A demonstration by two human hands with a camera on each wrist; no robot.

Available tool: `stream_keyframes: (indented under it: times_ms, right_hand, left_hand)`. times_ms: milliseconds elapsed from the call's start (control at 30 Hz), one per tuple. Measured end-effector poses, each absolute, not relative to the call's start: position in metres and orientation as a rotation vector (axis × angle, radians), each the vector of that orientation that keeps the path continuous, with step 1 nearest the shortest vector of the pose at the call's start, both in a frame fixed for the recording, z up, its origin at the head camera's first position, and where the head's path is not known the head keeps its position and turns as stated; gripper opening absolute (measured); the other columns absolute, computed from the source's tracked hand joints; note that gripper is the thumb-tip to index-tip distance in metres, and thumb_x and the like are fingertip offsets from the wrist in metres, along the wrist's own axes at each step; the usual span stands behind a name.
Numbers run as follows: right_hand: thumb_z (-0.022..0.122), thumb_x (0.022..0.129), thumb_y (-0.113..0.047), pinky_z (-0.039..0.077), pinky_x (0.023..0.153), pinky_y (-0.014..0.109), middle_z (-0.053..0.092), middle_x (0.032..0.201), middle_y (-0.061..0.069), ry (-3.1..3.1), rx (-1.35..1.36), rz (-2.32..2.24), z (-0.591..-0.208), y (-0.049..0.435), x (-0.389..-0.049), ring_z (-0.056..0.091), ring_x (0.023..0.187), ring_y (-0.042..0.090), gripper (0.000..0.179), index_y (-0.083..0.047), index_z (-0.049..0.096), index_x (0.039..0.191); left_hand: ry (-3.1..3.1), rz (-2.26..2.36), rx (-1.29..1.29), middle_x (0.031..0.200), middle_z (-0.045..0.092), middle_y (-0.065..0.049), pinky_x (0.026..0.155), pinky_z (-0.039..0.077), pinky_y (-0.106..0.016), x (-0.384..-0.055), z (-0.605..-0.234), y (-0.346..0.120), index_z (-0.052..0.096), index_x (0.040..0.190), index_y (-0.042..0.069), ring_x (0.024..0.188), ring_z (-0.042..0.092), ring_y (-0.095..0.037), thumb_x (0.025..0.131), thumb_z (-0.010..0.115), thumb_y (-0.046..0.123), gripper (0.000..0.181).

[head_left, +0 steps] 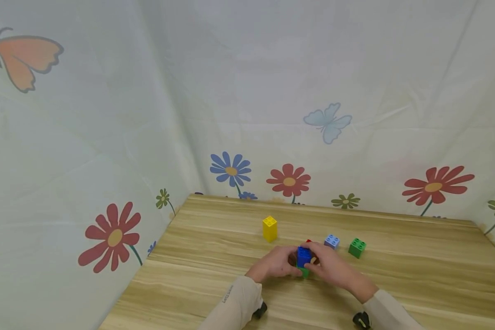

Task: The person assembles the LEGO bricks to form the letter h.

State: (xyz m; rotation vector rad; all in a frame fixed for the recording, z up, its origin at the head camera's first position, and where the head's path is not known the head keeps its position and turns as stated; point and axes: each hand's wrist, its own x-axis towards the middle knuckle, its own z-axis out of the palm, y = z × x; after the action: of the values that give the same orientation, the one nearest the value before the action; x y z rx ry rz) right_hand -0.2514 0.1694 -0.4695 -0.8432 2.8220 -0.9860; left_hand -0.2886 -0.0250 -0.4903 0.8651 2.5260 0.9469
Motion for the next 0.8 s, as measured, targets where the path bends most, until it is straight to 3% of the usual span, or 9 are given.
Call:
stream_keyframes:
  times_ms: [800]
  right_hand:
    - [0.069, 0.087, -0.011, 0.052, 0.078, 0.031, 0.055, 0.123, 0.012, 2.857, -0.860, -0.897, -0.4733, 0.1701, -0.2498, 0.058, 0.099, 0.019, 0.052, -0.001, 0.046, 0.133]
  left_hand:
    - [2.510, 0.979, 0.791, 0.093, 0.063, 0.010, 0.079, 0.048, -0.023, -0.2856, -0.4884, -0.0247, 0.062, 0.111, 0.015, 0.083, 0.058, -0.004, 0.082, 0.076, 0.023, 0.033]
